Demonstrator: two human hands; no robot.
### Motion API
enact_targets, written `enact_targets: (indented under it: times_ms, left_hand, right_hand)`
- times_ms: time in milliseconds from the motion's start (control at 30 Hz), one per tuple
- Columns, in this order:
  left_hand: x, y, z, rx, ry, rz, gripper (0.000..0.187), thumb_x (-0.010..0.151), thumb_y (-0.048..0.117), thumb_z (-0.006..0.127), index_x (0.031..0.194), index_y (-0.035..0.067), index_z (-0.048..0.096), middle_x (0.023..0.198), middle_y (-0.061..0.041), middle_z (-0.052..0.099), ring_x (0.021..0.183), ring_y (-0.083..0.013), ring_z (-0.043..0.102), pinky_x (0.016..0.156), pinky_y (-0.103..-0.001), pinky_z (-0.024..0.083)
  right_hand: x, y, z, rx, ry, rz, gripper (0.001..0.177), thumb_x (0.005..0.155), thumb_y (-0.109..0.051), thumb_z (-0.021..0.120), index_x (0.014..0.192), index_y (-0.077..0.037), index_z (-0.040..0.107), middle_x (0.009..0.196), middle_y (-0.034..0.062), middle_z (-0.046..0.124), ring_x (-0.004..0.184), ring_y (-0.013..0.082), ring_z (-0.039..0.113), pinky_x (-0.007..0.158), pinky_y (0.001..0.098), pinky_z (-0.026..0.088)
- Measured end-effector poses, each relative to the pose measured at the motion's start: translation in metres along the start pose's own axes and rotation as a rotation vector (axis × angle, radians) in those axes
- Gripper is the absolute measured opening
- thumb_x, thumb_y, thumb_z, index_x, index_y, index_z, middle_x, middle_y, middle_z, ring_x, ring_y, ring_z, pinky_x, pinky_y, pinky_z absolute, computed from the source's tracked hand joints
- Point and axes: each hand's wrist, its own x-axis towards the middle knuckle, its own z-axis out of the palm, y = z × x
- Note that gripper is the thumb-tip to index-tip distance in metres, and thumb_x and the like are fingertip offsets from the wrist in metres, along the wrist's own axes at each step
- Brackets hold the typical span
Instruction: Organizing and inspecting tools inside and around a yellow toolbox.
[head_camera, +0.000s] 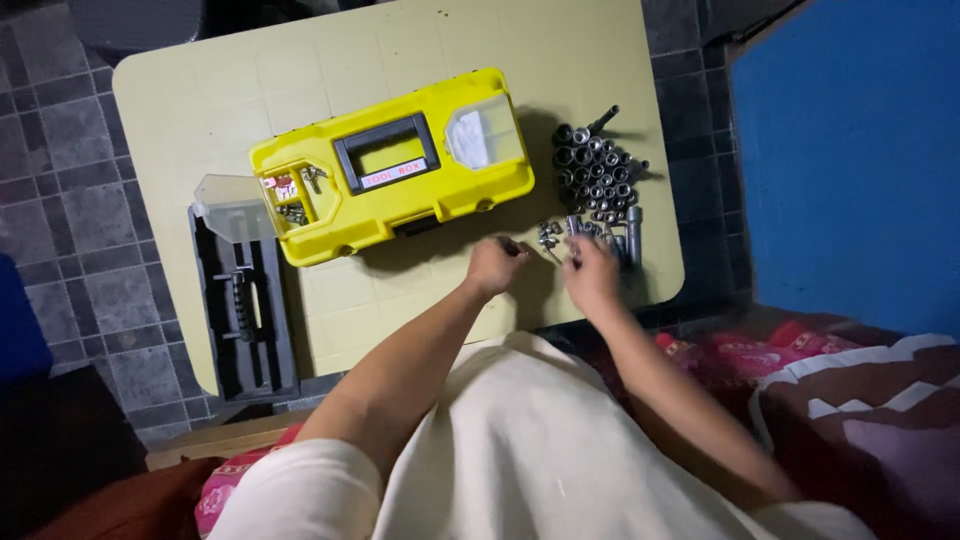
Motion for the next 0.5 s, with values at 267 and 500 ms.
enact_targets:
  times_ms: [267,500]
  left_hand:
    - [0.008,-0.008,0.016,-0.341,-0.108,0.062,0.028,0.086,0.018,0.075,0.11,0.003,0.077,0.094,-0.01,0.08,0.076,-0.0176,0.072,0.071,-0.033,0.058]
    - [-0.075,-0.017,-0.055,-0.317,0.094,0.277,0.036,0.093,0.017,0.068,0.127,0.003,0.068,0.107,-0.009,0.079,0.085,-0.0118,0.075,0.078,-0.027,0.058]
  right_hand:
    - [-0.045,-0.002,-0.016,0.091,-0.061,0.021,0.029,0.082,-0.001,0.073,0.111,-0.005,0.07,0.1,0.0137,0.07,0.086,0.0274,0.072,0.077,0.0379,0.058]
    - [-0.02,-0.061,-0.015,0.163,-0.131,-0.035,0.026,0.086,-0.002,0.072,0.111,-0.006,0.071,0.096,0.0123,0.07,0.079,0.0248,0.072,0.073,0.0357,0.058]
